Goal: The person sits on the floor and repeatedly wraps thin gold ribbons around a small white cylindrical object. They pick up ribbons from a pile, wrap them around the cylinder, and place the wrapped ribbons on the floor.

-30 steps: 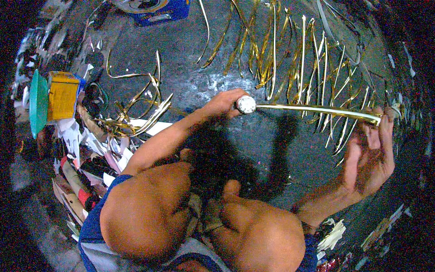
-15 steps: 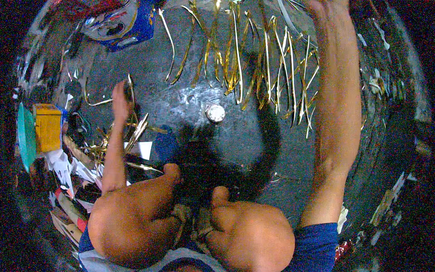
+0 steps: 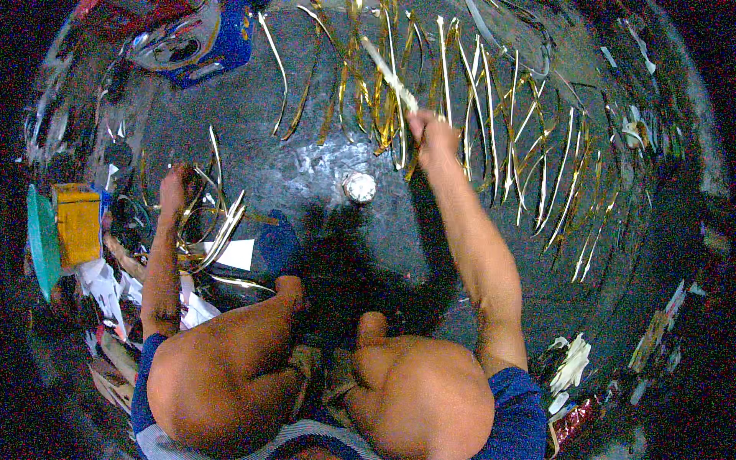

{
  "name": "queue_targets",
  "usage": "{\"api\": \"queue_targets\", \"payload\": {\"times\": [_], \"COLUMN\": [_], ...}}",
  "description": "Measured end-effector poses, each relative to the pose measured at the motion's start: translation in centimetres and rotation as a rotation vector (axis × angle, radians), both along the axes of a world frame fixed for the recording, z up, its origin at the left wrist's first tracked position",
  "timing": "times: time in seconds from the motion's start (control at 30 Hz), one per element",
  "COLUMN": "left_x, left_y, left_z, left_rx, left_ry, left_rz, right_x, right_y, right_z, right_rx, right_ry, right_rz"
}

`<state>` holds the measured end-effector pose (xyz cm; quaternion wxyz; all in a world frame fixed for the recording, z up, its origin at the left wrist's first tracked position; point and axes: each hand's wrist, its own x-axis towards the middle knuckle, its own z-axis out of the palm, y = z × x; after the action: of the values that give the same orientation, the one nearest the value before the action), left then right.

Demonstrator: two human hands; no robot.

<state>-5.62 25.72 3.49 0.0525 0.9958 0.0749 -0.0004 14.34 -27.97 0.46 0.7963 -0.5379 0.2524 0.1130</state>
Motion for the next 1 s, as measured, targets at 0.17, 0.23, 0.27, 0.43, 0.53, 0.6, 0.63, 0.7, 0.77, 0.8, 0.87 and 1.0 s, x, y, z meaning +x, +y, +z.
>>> {"api": "queue_targets", "payload": {"times": [0.17,0.23,0.27,0.43,0.53,0.6,0.63,0.7,0.77,0.8,0.87,1.0], "left_x": [0.0,1.6,1.5,1.8,1.3,1.0,0.9,0.8,0.3,0.4,0.1,-0.5], "left_y": [-1.2,-5.8,-8.1,-18.0,-22.0,-23.3,-23.9,-24.4,-24.5,-25.0,-25.5,-24.6], "left_z": [3.5,3.7,4.2,0.4,-1.0,-2.1,-2.6,-3.4,-4.3,-3.7,-2.3,-2.1], "left_rx": [-0.087,-0.126,-0.324,-0.885,-1.484,-1.566,-1.586,-1.564,-1.48,-1.529,-1.619,-2.056], "left_ry": [-0.291,-0.271,-0.295,-0.023,0.17,0.25,0.293,0.343,0.362,0.383,0.421,0.563], "left_rz": [0.003,0.006,-0.009,-0.034,0.195,0.242,0.286,0.321,0.32,0.34,0.386,0.45], "right_x": [-10.1,-12.9,-14.3,-15.7,-15.5,-15.4,-15.0,-14.6,-14.7,-14.9,-15.5,-16.1], "right_y": [2.8,1.1,2.8,6.5,6.6,6.3,5.6,5.3,6.0,6.9,8.7,10.1], "right_z": [-1.1,-2.1,0.8,2.4,2.9,4.2,3.3,3.1,3.4,4.6,5.4,6.1], "right_rx": [-0.477,-0.833,-0.878,-0.965,-0.848,-0.742,-0.737,-0.591,-0.476,-0.398,-0.338,-0.602], "right_ry": [0.047,-0.246,-0.295,-0.711,-0.449,-0.331,-0.412,-0.414,-0.453,-0.462,-0.465,-0.477], "right_rz": [0.301,0.6,0.722,0.567,0.495,0.298,0.235,0.086,0.127,0.132,0.151,0.243]}}
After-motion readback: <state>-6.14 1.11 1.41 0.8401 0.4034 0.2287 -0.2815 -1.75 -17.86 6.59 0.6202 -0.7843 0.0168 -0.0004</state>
